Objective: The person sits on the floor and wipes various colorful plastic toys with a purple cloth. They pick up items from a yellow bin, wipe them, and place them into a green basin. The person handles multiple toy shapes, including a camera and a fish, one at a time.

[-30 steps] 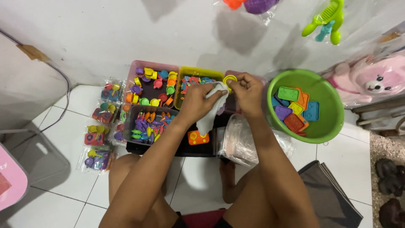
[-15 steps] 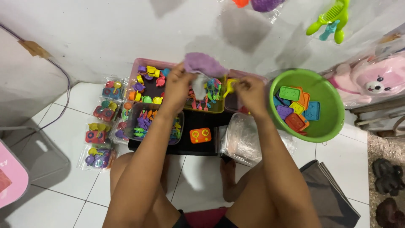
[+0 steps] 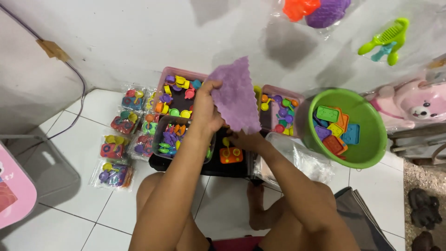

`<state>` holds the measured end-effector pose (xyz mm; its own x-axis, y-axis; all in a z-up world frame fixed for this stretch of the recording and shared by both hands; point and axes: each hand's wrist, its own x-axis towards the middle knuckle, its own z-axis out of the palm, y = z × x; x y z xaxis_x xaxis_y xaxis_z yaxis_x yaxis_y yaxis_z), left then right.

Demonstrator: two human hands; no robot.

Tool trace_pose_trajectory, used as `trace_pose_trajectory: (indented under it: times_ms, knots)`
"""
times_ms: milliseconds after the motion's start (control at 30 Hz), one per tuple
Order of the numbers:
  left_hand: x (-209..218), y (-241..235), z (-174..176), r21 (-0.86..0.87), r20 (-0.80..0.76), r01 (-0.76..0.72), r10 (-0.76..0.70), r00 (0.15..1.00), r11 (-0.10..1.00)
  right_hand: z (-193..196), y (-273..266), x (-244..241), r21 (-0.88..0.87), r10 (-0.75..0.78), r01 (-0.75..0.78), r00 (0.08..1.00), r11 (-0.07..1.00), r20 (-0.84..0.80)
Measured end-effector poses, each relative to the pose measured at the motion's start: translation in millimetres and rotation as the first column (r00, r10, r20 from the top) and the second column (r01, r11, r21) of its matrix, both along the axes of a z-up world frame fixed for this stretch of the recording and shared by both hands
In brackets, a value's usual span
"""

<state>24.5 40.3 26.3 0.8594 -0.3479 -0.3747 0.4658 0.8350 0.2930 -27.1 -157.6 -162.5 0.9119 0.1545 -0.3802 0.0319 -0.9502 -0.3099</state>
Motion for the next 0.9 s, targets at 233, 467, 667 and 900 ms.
trace_pose_trajectory:
  times_ms: [233,467,667,900]
  knots:
    - [20,8,-21,0.240,-0.110,-0.190,0.221,0.969,0.952,11,-54,48,0.265,-0.324,0.255,0.909,0.930,0.262]
    - [0,-8,5,0.717,0.286,-0.331,0.175,0.942,0.613,-10,-64,88,0.200,-0.376,0.319,0.807,0.926,0.456]
    - [-11,-13,25,0.723,0.219,-0.278,0.173,0.960,0.632,23,-3,71,-0.063,-0.097,0.121,0.948,0.991,0.305]
    - [-3,-5,22,0.639,0.117,-0.249,0.228,0.967,0.728,13,-26,70,0.055,-0.211,0.205,0.907,0.977,0.364]
